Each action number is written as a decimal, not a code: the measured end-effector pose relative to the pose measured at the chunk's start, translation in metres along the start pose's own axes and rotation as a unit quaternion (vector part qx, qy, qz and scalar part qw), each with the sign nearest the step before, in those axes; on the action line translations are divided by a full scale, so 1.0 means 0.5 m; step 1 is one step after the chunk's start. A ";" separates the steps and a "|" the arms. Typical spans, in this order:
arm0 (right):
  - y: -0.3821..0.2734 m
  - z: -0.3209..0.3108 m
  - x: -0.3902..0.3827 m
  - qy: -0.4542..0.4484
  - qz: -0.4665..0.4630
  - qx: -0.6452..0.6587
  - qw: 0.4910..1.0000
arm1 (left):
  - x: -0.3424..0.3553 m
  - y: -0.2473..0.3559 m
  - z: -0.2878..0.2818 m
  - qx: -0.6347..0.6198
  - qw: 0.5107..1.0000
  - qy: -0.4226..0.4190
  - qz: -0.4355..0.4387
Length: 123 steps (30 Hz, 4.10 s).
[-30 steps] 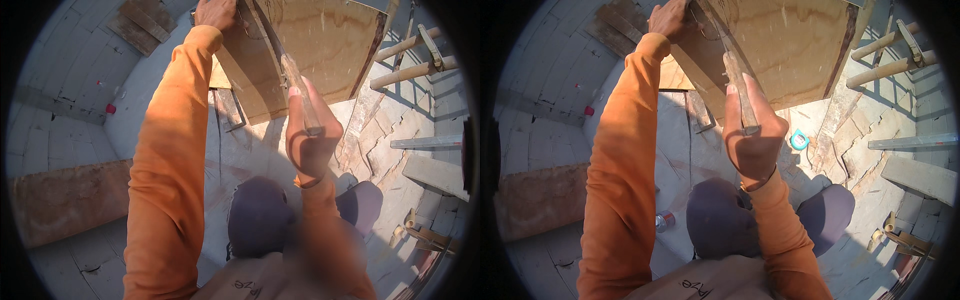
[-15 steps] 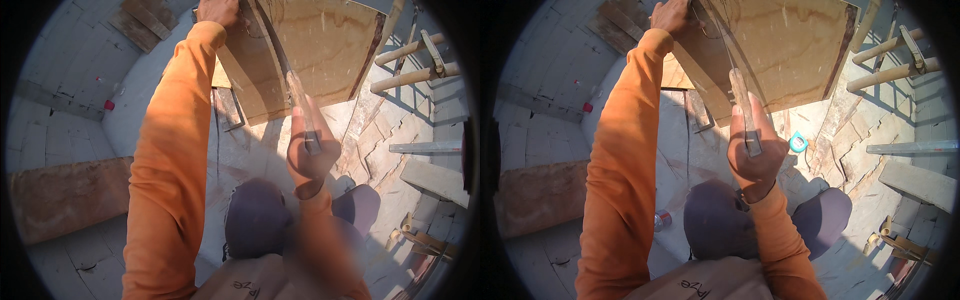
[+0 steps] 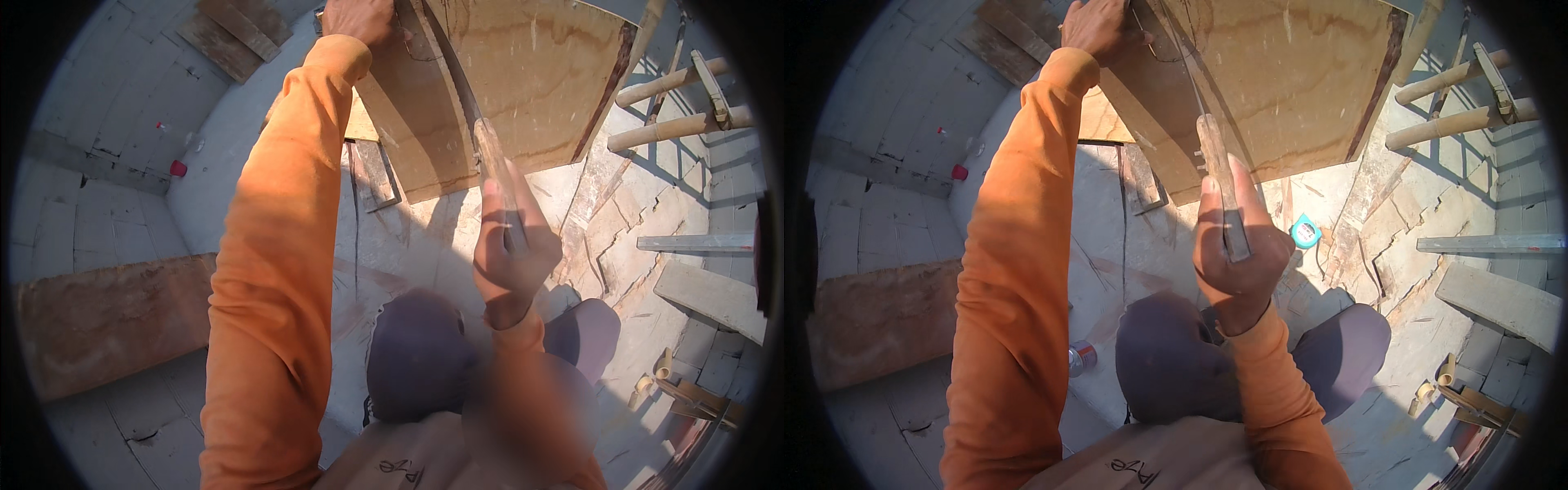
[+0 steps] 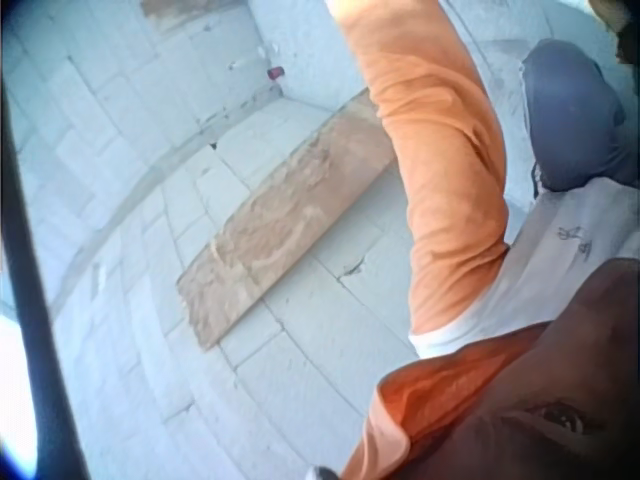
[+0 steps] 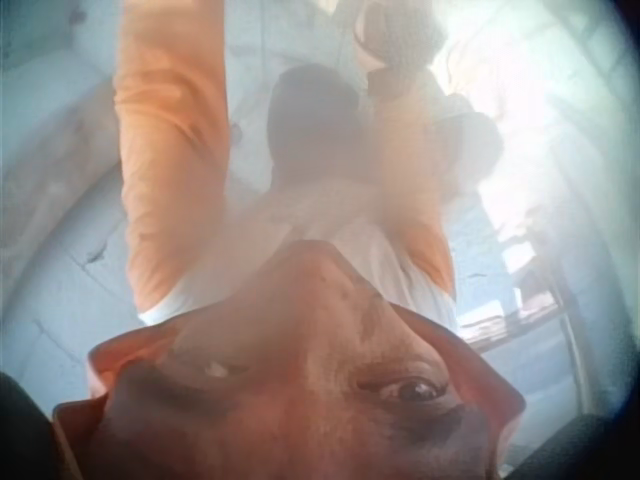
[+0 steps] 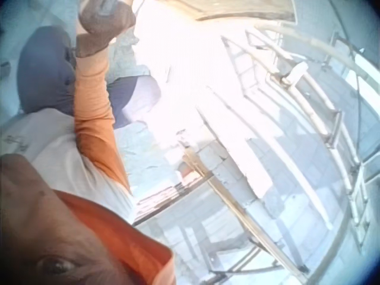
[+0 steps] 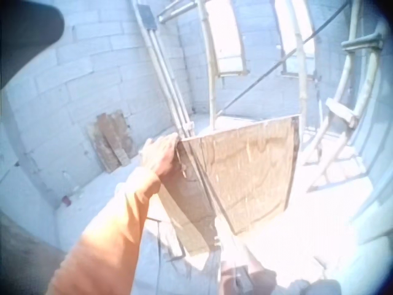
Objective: The person saws a hole into a wooden board with a hand saw while holding the board in place by hand.
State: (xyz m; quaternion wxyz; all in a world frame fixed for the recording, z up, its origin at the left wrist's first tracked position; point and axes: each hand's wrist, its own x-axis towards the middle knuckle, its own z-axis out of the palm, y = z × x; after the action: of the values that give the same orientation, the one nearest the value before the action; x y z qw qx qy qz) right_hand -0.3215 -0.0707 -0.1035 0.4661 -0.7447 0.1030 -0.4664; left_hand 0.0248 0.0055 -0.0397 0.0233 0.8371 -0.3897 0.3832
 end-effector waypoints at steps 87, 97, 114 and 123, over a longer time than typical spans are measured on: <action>0.021 0.040 0.132 0.018 0.007 -0.009 1.000 | 0.008 0.077 -0.033 -0.026 0.999 -0.040 -0.017; 0.002 -0.042 -0.002 -0.004 0.049 0.026 0.998 | -0.020 0.085 -0.033 0.000 1.000 0.011 -0.012; 0.005 0.029 0.135 0.001 0.077 0.029 0.997 | 0.002 0.086 -0.018 -0.023 1.000 0.017 -0.004; -0.006 -0.142 -0.142 -0.041 0.047 -0.032 0.998 | 0.009 0.091 -0.081 -0.046 0.997 -0.055 -0.037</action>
State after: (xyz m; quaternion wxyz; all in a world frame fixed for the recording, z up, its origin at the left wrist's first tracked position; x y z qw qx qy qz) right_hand -0.4172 -0.0697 -0.1343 0.4671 -0.7722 0.1333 -0.4096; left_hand -0.0291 -0.0151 -0.0197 0.0543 0.8689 -0.3760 0.3172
